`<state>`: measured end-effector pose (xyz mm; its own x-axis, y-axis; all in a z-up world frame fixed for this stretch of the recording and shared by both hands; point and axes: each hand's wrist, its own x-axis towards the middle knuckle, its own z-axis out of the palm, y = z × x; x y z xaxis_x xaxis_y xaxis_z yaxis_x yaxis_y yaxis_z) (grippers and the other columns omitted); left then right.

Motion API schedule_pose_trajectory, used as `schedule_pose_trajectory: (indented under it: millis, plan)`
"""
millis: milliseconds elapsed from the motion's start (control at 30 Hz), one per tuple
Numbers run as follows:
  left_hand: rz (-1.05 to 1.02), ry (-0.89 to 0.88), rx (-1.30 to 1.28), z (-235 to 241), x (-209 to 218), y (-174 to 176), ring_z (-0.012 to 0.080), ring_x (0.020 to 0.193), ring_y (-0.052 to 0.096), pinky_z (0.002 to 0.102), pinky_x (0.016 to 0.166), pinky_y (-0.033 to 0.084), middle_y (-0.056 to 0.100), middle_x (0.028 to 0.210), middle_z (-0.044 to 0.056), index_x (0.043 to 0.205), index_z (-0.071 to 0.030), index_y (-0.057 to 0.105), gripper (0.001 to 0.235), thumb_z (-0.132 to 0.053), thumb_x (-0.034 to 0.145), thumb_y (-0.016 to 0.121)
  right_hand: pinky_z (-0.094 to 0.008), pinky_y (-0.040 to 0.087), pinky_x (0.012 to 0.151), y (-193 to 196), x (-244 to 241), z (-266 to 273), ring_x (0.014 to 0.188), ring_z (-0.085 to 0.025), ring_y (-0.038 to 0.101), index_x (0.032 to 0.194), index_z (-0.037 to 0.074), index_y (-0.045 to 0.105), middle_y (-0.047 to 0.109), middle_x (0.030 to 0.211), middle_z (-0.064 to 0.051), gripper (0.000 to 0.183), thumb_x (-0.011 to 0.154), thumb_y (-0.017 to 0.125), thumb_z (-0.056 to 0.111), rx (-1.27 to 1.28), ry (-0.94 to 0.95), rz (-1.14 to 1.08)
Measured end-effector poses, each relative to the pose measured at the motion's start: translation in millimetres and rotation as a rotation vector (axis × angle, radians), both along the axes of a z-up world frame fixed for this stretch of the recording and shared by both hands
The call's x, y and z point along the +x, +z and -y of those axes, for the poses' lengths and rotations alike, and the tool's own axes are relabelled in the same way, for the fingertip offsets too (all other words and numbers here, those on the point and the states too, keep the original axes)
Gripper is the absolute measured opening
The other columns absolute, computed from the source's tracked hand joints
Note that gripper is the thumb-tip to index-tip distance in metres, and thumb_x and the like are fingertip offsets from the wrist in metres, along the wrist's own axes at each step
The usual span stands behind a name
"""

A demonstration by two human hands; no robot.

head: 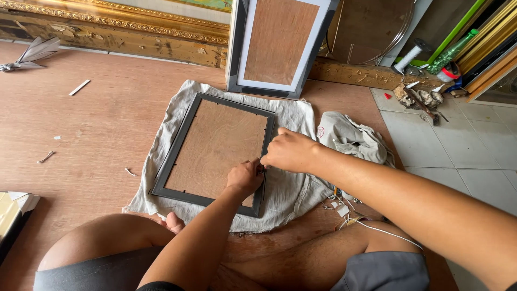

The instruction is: Securing the backing board of a picture frame by pressing down metal tabs using a screwdriver.

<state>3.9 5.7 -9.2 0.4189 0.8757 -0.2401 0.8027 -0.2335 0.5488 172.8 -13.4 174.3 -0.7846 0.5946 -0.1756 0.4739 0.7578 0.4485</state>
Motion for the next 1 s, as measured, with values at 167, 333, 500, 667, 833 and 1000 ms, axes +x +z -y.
schedule_pose_trajectory:
  millis: [167, 333, 500, 667, 833, 1000]
  plan:
    - [0.030, 0.015, 0.014, -3.3, -1.3, -5.7, 0.0340, 0.109, 0.083, 0.049, 0.093, 0.069, 0.079, 0.109, 0.005, 0.112, -0.028, 0.074, 0.021, -0.040, 0.095, 0.072, -0.058, 0.067, 0.080, 13.5, -28.0, -6.1, 0.098, -0.044, 0.083, 0.106, 0.018, 0.087, 0.082, 0.097, -0.017, 0.032, 0.095, 0.076, 0.046, -0.365, -0.713, -0.219]
    - [0.047, 0.023, -0.010, -1.1, 1.2, -6.5, 0.0342, 0.111, 0.082, 0.050, 0.095, 0.068, 0.078, 0.109, 0.004, 0.110, -0.028, 0.072, 0.021, -0.042, 0.094, 0.073, -0.057, 0.064, 0.083, 26.5, -20.9, 5.8, 0.093, -0.034, 0.086, 0.083, 0.020, 0.087, 0.081, 0.068, 0.002, 0.045, 0.094, 0.064, 0.058, -0.520, -1.122, -0.196]
    - [0.016, -0.030, -0.004, -2.7, -4.3, -13.0, 0.0362, 0.120, 0.079, 0.054, 0.105, 0.066, 0.077, 0.118, 0.007, 0.120, -0.027, 0.065, 0.034, -0.050, 0.095, 0.074, -0.064, 0.053, 0.096, 6.5, -6.1, 34.0, 0.095, -0.034, 0.078, 0.131, 0.037, 0.074, 0.074, 0.118, -0.008, 0.032, 0.103, 0.070, 0.021, -0.019, -0.168, -0.065]
    - [0.069, -0.054, 0.000, 1.3, -10.4, 5.1, 0.0365, 0.118, 0.080, 0.052, 0.103, 0.067, 0.078, 0.116, 0.008, 0.124, -0.030, 0.069, 0.029, -0.040, 0.097, 0.071, -0.055, 0.054, 0.086, -12.0, -3.3, 30.2, 0.076, -0.032, 0.072, 0.092, 0.025, 0.079, 0.072, 0.077, -0.007, 0.005, 0.096, 0.076, 0.023, 0.015, 0.037, -0.085]
    - [0.073, -0.032, -0.001, -6.9, -3.1, -5.3, 0.0367, 0.116, 0.081, 0.054, 0.100, 0.067, 0.079, 0.113, 0.009, 0.121, -0.027, 0.073, 0.029, -0.036, 0.094, 0.074, -0.058, 0.068, 0.090, -20.4, -25.7, -0.7, 0.107, -0.046, 0.082, 0.109, 0.022, 0.087, 0.085, 0.103, -0.016, 0.022, 0.100, 0.068, 0.029, -0.532, -0.858, -0.410]
    - [0.101, -0.024, -0.020, -6.4, -2.8, -11.4, 0.0348, 0.115, 0.081, 0.051, 0.100, 0.066, 0.078, 0.108, 0.008, 0.114, -0.024, 0.073, 0.025, -0.036, 0.093, 0.077, -0.047, 0.067, 0.095, 1.8, -20.3, -8.9, 0.089, -0.019, 0.087, 0.107, 0.035, 0.089, 0.079, 0.065, 0.009, 0.025, 0.089, 0.071, 0.038, -0.560, -1.040, -0.349]
